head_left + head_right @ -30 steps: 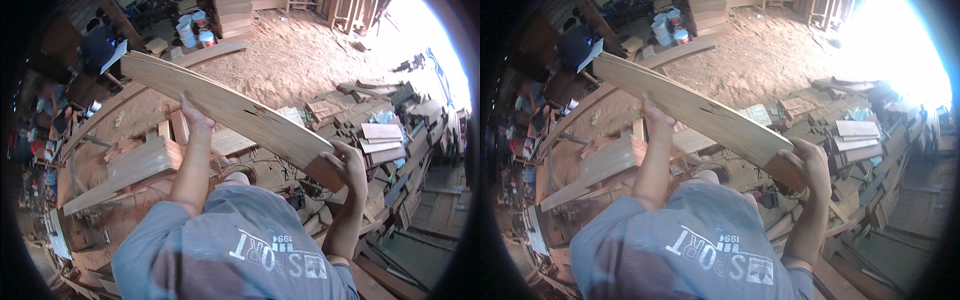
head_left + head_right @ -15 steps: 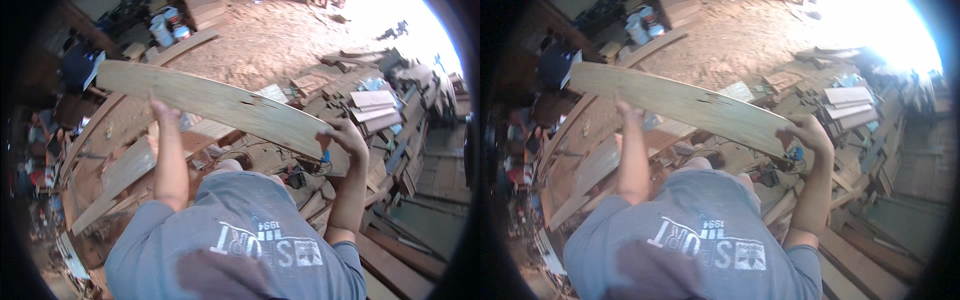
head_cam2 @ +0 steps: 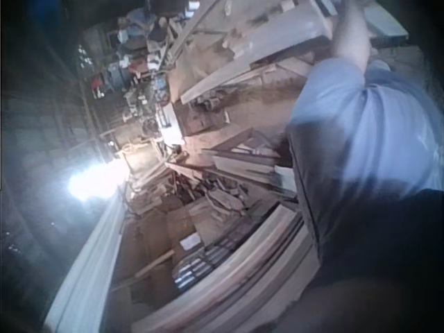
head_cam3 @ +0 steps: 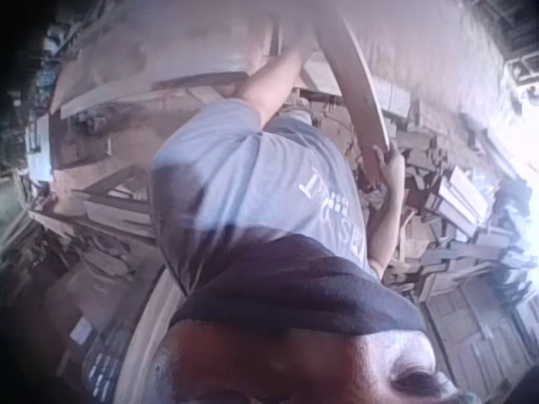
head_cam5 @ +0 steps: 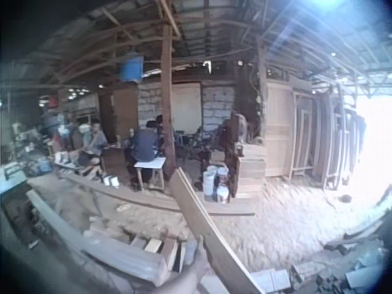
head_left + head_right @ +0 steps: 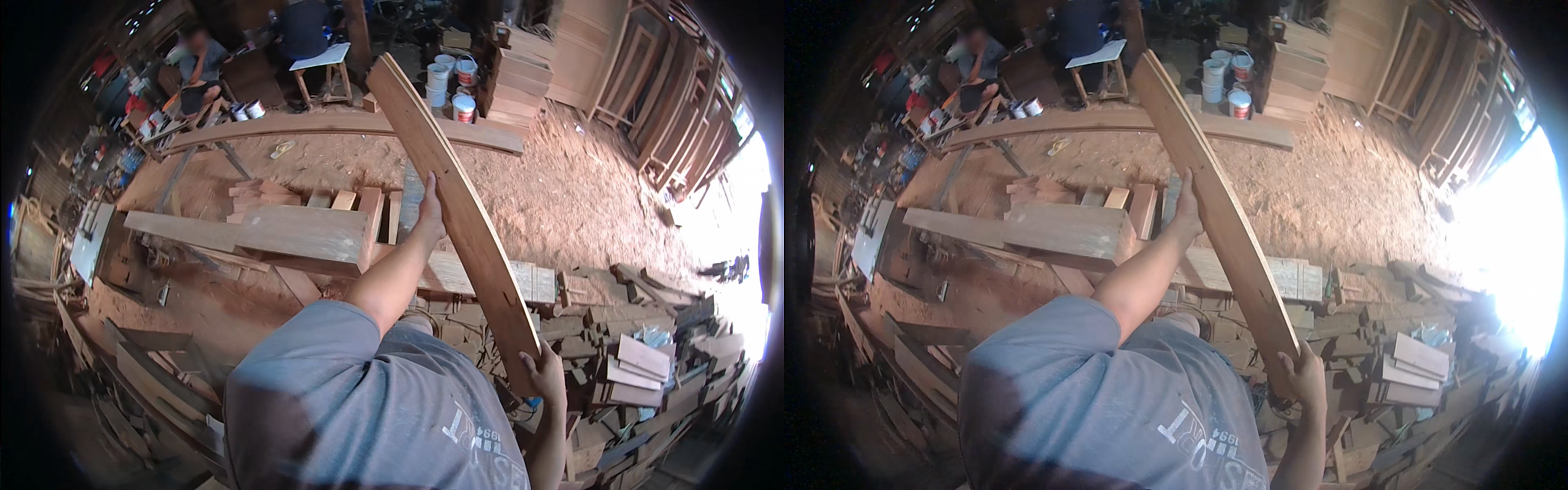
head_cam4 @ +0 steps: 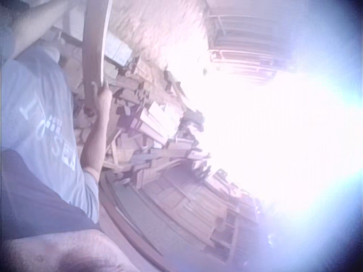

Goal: The person handles wooden planks, measures and marks them with a square and pencil, and uses a handheld circular saw to cut the wood. The person also inspects the cut pieces and moves them aside.

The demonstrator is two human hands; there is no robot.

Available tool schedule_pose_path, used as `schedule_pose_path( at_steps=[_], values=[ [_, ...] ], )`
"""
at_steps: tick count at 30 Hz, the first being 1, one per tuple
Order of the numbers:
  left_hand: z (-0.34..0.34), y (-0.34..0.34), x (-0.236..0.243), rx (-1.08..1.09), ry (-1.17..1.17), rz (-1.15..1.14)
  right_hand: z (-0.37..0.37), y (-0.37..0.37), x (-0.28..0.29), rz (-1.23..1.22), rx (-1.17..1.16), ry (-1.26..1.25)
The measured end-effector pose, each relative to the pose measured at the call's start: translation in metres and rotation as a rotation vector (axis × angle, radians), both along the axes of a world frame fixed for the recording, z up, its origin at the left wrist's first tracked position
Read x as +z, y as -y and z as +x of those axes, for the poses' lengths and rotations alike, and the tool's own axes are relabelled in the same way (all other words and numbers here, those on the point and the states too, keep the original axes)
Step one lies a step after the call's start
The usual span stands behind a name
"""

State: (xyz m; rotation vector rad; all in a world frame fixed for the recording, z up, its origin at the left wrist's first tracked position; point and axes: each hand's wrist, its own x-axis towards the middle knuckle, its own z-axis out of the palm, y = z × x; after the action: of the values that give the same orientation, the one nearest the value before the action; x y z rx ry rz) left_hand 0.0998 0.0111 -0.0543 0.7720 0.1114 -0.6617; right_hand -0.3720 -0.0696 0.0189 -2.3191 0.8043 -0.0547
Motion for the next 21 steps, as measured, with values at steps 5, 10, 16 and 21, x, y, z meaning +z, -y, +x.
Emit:
schedule_pose_path(
  at_steps=[5,10,16,21],
  values=[
    [0.064,0.010,-0.051,0.083,-0.100,0.473,0.058,-0.015,0.018,-0.285,-0.045,-0.146],
    [0.065,0.038,-0.052,-0.052,-0.105,0.383,0.083,-0.007,0.012,-0.382,-0.083,-0.184],
    [0.116,0.019,-0.061,0.016,0.073,0.429,0.122,0.022,-0.010,-0.453,-0.008,-0.203],
    [0.044,0.049,0.000,0.449,0.962,1.028,0.111,0.031,-0.030,-0.401,-0.105,-0.174]
  ],
)
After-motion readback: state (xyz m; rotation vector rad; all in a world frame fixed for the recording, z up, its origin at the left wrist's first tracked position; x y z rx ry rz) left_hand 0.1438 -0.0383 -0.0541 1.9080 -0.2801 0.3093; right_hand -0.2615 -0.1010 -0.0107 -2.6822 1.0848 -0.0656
